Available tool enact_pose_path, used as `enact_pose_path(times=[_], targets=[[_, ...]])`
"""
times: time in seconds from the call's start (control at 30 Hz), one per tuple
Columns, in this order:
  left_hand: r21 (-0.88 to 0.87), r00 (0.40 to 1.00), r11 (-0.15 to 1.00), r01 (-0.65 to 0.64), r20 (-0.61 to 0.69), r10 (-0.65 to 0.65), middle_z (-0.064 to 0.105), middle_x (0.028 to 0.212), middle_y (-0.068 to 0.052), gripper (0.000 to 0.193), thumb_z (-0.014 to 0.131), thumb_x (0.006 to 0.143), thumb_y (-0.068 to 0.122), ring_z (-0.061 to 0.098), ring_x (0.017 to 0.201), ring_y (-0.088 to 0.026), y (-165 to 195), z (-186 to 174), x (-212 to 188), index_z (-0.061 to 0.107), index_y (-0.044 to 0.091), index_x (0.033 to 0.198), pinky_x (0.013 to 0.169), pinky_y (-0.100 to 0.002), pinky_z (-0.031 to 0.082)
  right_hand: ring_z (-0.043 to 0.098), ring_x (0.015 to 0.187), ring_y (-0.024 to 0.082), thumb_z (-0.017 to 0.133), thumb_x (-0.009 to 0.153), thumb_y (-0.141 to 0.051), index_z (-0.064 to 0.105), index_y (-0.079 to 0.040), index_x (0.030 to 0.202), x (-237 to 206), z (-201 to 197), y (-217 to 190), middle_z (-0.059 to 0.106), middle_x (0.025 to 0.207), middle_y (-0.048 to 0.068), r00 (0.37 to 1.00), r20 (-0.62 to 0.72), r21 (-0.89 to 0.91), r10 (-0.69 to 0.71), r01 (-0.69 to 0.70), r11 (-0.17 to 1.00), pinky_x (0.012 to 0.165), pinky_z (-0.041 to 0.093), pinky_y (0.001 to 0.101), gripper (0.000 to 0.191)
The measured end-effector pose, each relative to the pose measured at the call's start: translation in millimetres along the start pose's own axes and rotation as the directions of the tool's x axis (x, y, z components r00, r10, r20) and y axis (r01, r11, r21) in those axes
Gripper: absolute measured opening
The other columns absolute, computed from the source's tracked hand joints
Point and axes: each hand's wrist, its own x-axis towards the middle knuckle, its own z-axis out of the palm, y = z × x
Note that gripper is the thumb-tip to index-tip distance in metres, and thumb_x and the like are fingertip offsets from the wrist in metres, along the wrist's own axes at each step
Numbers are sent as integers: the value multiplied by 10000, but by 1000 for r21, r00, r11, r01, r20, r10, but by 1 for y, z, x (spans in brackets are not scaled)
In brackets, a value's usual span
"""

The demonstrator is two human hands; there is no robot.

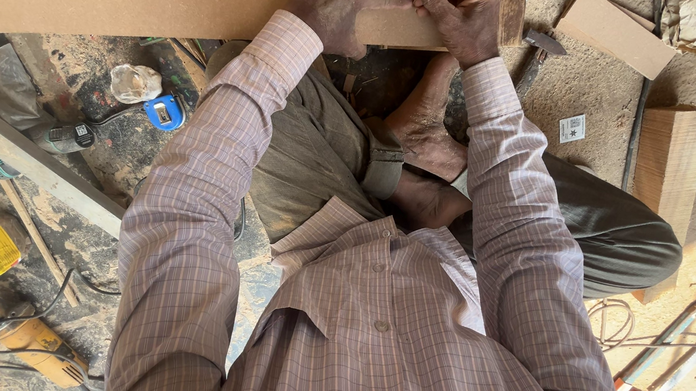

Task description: The person sits on the workshop floor hammering nails into small wooden boxes, then picks up a long thin board, aligns a try square against it and marks a line with a pencil. They handle nails from a small container and reposition the boxes while working.

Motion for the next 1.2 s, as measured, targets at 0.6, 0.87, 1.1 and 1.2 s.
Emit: enact_pose_path(times=[0.6,0.87,1.1,1.2], targets=[[-20,1000,1000,7,-14,-7,481,1493,30,992,991,432,314,559,1222,-272,-6,11,1,664,506,1348,933,-588,460,754,880,142,721,1084,-123,731,27,1198,-1,-1,7,765,998,104,1000,10,103,22,-23,994,772,658,271,188],[-11,1000,1000,13,-18,-13,458,1499,17,1030,986,433,305,532,1274,-287,-5,9,0,628,519,1374,950,-592,447,770,876,161,693,1105,-223,712,-3,1208,0,-5,11,773,1026,126,999,-46,94,18,-14,996,757,672,308,243],[16,986,997,-80,-143,82,472,1480,-22,1009,971,493,206,549,1231,-277,12,-20,-13,635,470,1407,902,-559,450,625,1259,269,512,1171,-423,571,-83,1449,-31,-25,24,649,1372,180,906,-329,-309,-266,162,937,1069,567,495,443],[27,965,991,-132,-226,134,491,1428,-21,959,976,573,217,550,1174,-263,32,-31,-40,635,453,1438,910,-523,443,573,1386,306,447,1155,-425,521,-93,1511,-61,-24,27,578,1497,178,903,-349,-421,-250,88,903,1135,519,486,493]])
